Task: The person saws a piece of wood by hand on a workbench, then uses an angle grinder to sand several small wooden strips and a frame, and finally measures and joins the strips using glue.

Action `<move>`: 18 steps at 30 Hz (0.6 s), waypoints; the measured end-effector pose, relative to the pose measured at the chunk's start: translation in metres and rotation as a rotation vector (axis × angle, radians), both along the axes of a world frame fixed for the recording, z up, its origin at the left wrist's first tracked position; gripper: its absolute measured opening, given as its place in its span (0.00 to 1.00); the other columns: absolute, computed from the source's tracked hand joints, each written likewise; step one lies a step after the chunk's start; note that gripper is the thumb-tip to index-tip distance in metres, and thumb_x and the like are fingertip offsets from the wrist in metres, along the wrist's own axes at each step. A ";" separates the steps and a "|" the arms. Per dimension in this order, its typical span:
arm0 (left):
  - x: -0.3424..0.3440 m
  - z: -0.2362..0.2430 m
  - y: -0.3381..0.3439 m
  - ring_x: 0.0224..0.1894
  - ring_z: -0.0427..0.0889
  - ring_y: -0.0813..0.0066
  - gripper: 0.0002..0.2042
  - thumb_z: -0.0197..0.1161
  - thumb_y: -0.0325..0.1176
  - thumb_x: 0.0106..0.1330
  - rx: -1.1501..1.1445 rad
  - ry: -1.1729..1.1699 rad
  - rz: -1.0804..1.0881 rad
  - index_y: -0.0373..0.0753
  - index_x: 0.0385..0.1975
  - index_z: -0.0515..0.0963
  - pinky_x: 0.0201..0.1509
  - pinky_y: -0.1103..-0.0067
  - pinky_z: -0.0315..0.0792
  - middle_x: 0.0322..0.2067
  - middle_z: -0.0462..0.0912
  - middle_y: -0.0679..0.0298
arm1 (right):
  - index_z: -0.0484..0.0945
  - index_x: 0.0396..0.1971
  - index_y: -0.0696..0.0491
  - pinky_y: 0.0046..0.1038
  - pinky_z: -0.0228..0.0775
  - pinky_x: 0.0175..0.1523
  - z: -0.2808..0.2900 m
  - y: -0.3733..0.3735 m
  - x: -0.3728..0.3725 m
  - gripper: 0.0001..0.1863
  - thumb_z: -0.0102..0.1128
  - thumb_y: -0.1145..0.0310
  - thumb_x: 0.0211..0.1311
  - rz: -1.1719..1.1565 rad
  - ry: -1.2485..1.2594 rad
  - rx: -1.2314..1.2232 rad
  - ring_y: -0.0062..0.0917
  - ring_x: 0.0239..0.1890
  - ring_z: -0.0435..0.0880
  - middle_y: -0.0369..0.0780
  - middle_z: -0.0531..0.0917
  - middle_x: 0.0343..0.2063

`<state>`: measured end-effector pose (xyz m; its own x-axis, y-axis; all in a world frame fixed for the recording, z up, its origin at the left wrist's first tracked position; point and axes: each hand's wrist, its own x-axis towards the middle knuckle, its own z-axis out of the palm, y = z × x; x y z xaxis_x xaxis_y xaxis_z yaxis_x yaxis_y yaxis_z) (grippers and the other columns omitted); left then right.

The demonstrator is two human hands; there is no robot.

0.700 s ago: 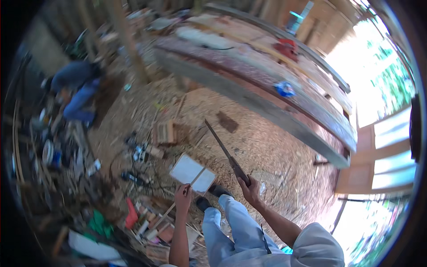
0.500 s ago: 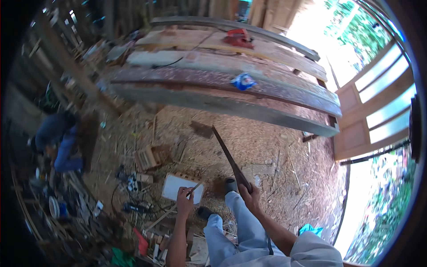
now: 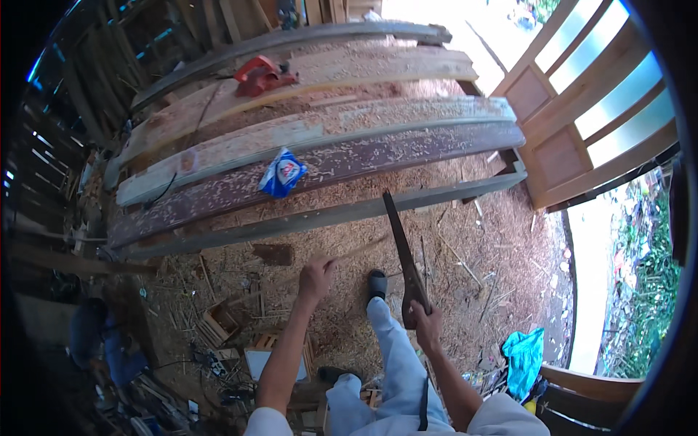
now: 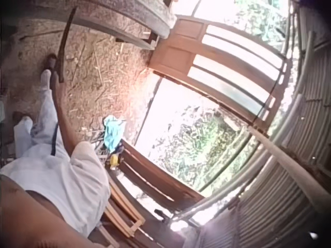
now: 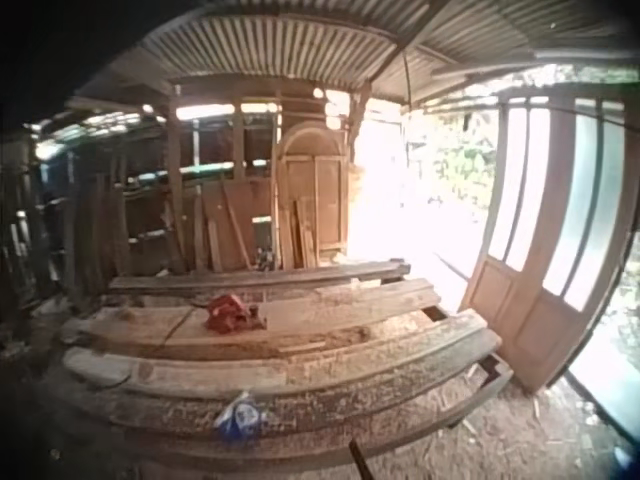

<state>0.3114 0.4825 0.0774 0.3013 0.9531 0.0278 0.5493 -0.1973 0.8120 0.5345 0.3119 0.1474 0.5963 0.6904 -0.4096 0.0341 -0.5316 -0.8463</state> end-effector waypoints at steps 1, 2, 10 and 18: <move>0.020 -0.010 0.027 0.35 0.79 0.57 0.07 0.60 0.32 0.62 0.033 0.002 -0.016 0.37 0.33 0.80 0.37 0.68 0.73 0.30 0.78 0.57 | 0.76 0.20 0.59 0.21 0.59 0.22 -0.008 0.017 0.012 0.15 0.60 0.62 0.57 -0.025 0.087 0.029 0.12 0.17 0.68 0.30 0.73 0.14; 0.045 -0.013 0.055 0.35 0.79 0.57 0.06 0.60 0.32 0.62 0.080 0.003 -0.020 0.37 0.33 0.80 0.37 0.68 0.73 0.31 0.78 0.56 | 0.76 0.20 0.59 0.21 0.59 0.22 -0.017 0.035 0.025 0.15 0.60 0.62 0.57 -0.039 0.093 0.015 0.12 0.17 0.68 0.30 0.73 0.14; 0.212 -0.035 0.249 0.37 0.79 0.59 0.04 0.63 0.29 0.58 0.217 -0.013 -0.137 0.38 0.31 0.81 0.39 0.69 0.75 0.30 0.79 0.58 | 0.76 0.21 0.58 0.19 0.58 0.23 -0.054 0.172 0.118 0.13 0.60 0.63 0.58 0.021 0.035 0.071 0.11 0.17 0.68 0.30 0.72 0.14; 0.262 -0.082 0.300 0.36 0.78 0.60 0.02 0.64 0.27 0.56 0.377 -0.074 -0.276 0.36 0.27 0.81 0.39 0.69 0.73 0.28 0.78 0.61 | 0.77 0.24 0.59 0.19 0.59 0.23 -0.096 0.258 0.152 0.12 0.60 0.65 0.59 -0.107 0.102 0.167 0.11 0.18 0.67 0.30 0.71 0.13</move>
<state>0.5731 0.7823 -0.0050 0.5260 0.7571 0.3876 0.3785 -0.6164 0.6905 0.6870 0.5700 0.0513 0.6311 0.6890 -0.3564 -0.1050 -0.3794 -0.9193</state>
